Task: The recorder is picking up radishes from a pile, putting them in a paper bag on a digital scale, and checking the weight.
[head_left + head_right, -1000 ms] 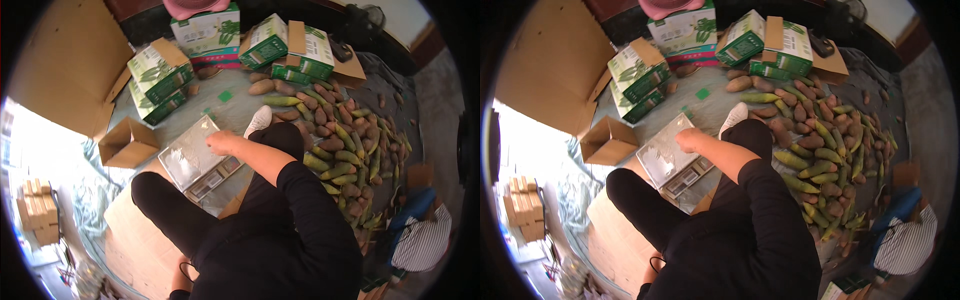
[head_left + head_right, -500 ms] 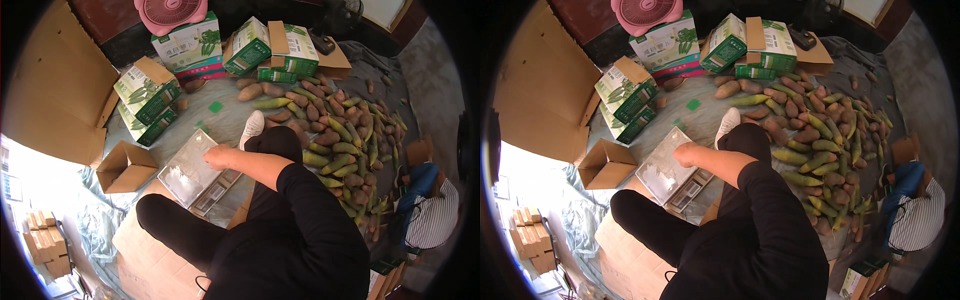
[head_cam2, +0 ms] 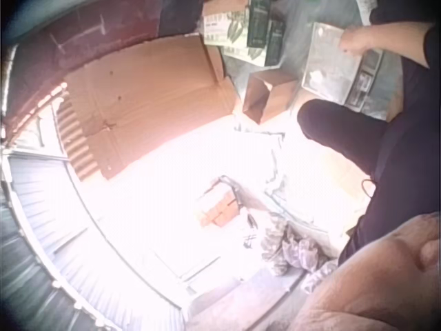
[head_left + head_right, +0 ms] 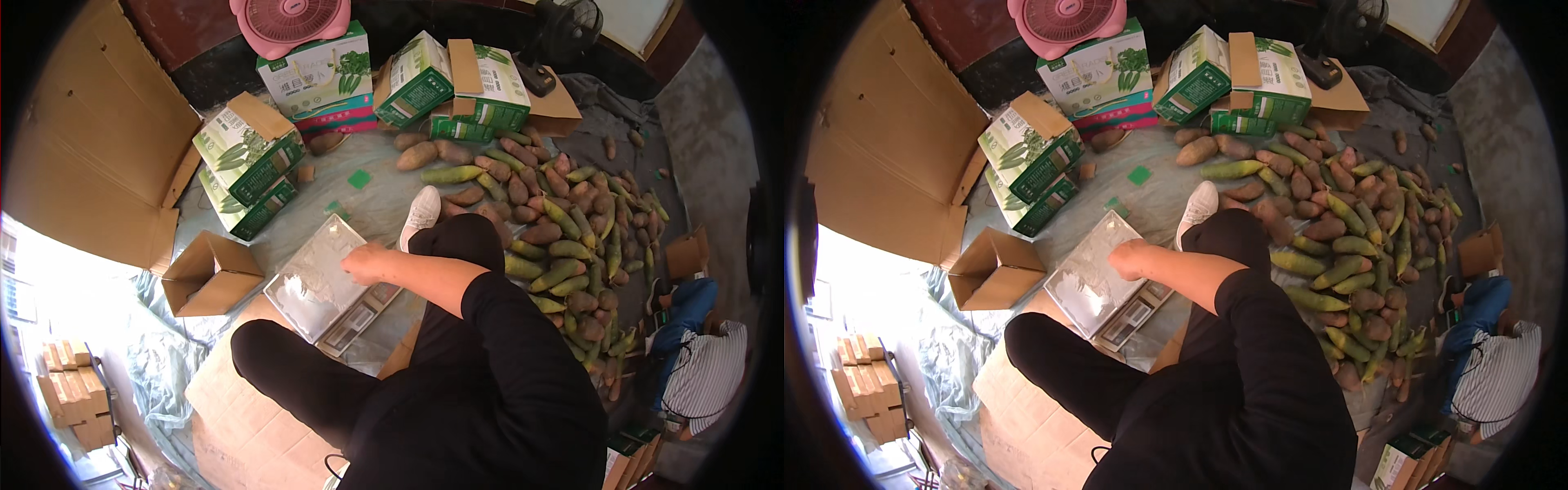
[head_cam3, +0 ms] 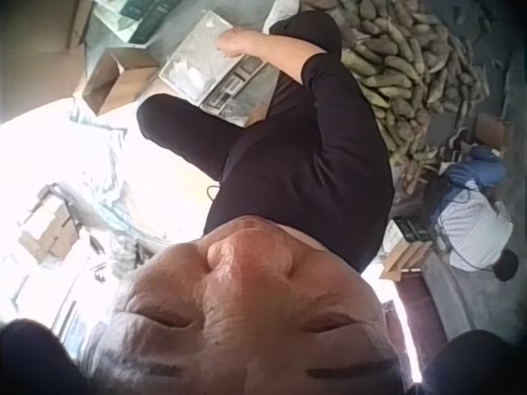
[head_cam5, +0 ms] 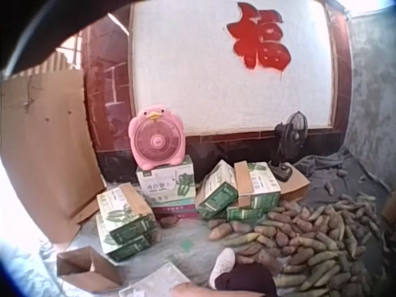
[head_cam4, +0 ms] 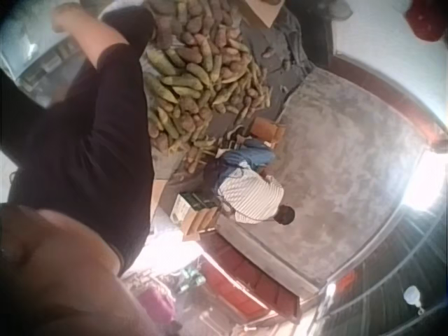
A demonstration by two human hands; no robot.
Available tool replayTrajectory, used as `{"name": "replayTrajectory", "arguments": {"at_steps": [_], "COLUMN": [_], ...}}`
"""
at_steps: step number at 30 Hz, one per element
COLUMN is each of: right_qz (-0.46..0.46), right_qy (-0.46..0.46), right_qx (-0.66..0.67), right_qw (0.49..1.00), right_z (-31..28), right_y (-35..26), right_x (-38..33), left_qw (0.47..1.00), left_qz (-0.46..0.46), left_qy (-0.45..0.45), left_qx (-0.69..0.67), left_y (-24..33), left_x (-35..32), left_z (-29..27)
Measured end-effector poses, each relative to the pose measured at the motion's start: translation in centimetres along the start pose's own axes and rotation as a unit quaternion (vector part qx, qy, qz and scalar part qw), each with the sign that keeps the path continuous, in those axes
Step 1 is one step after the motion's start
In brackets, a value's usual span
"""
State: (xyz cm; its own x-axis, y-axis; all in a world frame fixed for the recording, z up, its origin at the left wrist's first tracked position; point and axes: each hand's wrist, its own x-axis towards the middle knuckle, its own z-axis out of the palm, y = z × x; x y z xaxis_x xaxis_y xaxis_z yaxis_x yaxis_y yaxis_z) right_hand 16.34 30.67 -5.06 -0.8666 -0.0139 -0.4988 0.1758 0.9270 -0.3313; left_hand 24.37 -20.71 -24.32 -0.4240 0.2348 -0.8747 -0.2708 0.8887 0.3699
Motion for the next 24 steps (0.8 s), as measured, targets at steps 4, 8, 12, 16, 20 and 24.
{"name": "replayTrajectory", "arguments": {"at_steps": [4, 8, 12, 16, 20, 24], "right_qz": [-0.040, -0.061, -0.137, -0.190, -0.231, -0.143], "right_qy": [0.050, 0.081, 0.098, 0.136, 0.210, 0.285], "right_qx": [0.068, 0.116, 0.158, 0.268, 0.289, 0.294], "right_qw": [0.996, 0.988, 0.973, 0.935, 0.905, 0.901], "right_z": [-0.4, -1.5, -3.7, -8.1, -12.9, -15.3], "right_y": [-0.7, -0.7, -0.3, -0.1, 2.0, 8.5], "right_x": [-0.9, -1.5, -2.3, -4.4, -6.5, -6.8], "left_qw": [0.999, 0.958, 0.862, 0.806, 0.800, 0.802], "left_qz": [0.017, 0.111, 0.141, 0.276, 0.407, 0.459], "left_qy": [0.024, 0.135, 0.356, 0.436, 0.420, 0.379], "left_qx": [-0.042, -0.227, -0.333, -0.292, -0.132, 0.044], "left_y": [-2.4, -4.5, 4.5, 19.3, 30.5, 36.6], "left_x": [0.0, -4.1, -7.5, -11.6, -13.7, -13.1], "left_z": [0.1, -1.3, -8.8, -14.6, -16.8, -16.1]}}
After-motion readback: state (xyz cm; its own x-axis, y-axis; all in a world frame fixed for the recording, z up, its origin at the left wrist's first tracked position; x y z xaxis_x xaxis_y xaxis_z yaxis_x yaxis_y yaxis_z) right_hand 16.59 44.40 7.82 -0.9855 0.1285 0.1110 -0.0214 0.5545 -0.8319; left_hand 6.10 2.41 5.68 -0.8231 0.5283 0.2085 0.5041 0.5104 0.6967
